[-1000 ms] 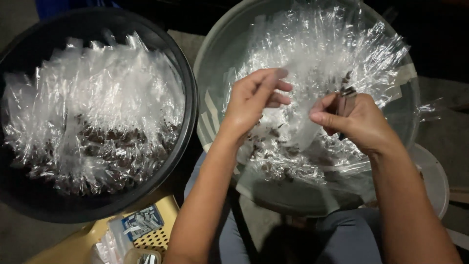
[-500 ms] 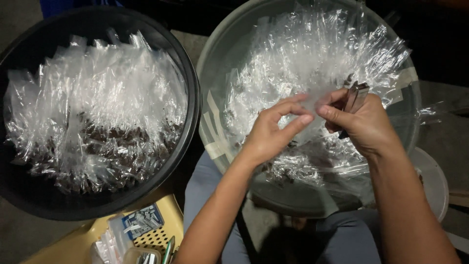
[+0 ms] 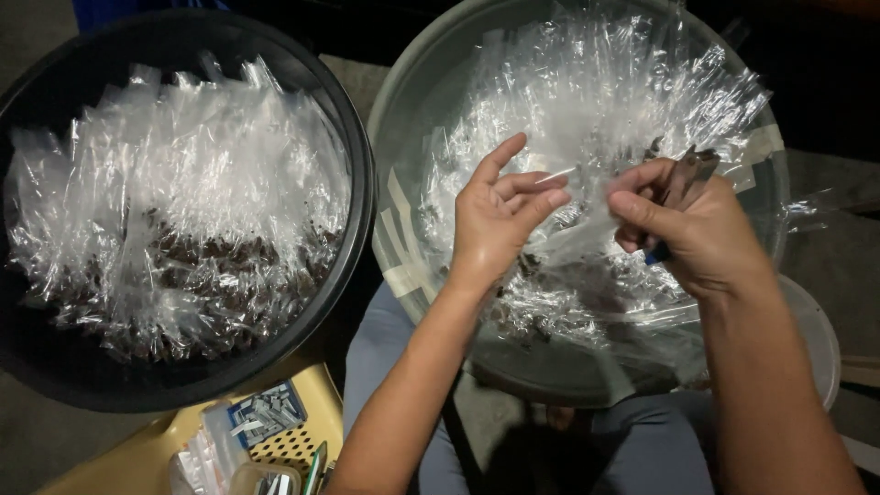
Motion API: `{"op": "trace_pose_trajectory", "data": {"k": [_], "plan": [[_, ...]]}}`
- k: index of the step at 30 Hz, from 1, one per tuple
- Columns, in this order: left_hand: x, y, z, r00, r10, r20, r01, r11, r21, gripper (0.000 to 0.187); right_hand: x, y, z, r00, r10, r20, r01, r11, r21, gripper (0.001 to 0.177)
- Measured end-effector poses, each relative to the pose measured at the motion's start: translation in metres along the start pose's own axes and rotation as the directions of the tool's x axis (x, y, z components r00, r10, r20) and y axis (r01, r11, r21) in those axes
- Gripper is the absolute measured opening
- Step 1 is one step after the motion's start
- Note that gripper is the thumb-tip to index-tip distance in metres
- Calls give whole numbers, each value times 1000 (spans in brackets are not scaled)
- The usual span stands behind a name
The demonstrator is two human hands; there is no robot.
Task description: Sealing small plastic bags containing snacks using a handheld heat sealer
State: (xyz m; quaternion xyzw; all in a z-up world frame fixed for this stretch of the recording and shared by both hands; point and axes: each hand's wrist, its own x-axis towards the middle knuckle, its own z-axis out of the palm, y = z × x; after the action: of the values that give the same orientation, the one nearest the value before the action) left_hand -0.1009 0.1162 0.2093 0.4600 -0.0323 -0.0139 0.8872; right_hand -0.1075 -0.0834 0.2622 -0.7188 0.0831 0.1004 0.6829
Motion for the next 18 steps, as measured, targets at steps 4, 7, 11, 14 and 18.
{"op": "trace_pose_trajectory", "data": {"k": [4,7,11,14,18], "plan": [[-4,5,3,999,9,49,-17,986,165,89,-4,-8,8,998,-25,59,22,998,56,50],[-10,16,8,994,19,108,-53,946,320,91,-5,-12,8,997,-17,75,12,997,75,62],[-16,12,5,953,146,267,-254,864,434,89,-7,-15,6,993,12,114,-22,995,92,55],[-17,5,0,932,167,322,-309,829,466,88,-4,-11,3,997,47,67,-53,995,89,36],[-17,3,-4,913,195,358,-357,807,470,91,-1,-4,0,998,28,60,-35,992,122,15]]}}
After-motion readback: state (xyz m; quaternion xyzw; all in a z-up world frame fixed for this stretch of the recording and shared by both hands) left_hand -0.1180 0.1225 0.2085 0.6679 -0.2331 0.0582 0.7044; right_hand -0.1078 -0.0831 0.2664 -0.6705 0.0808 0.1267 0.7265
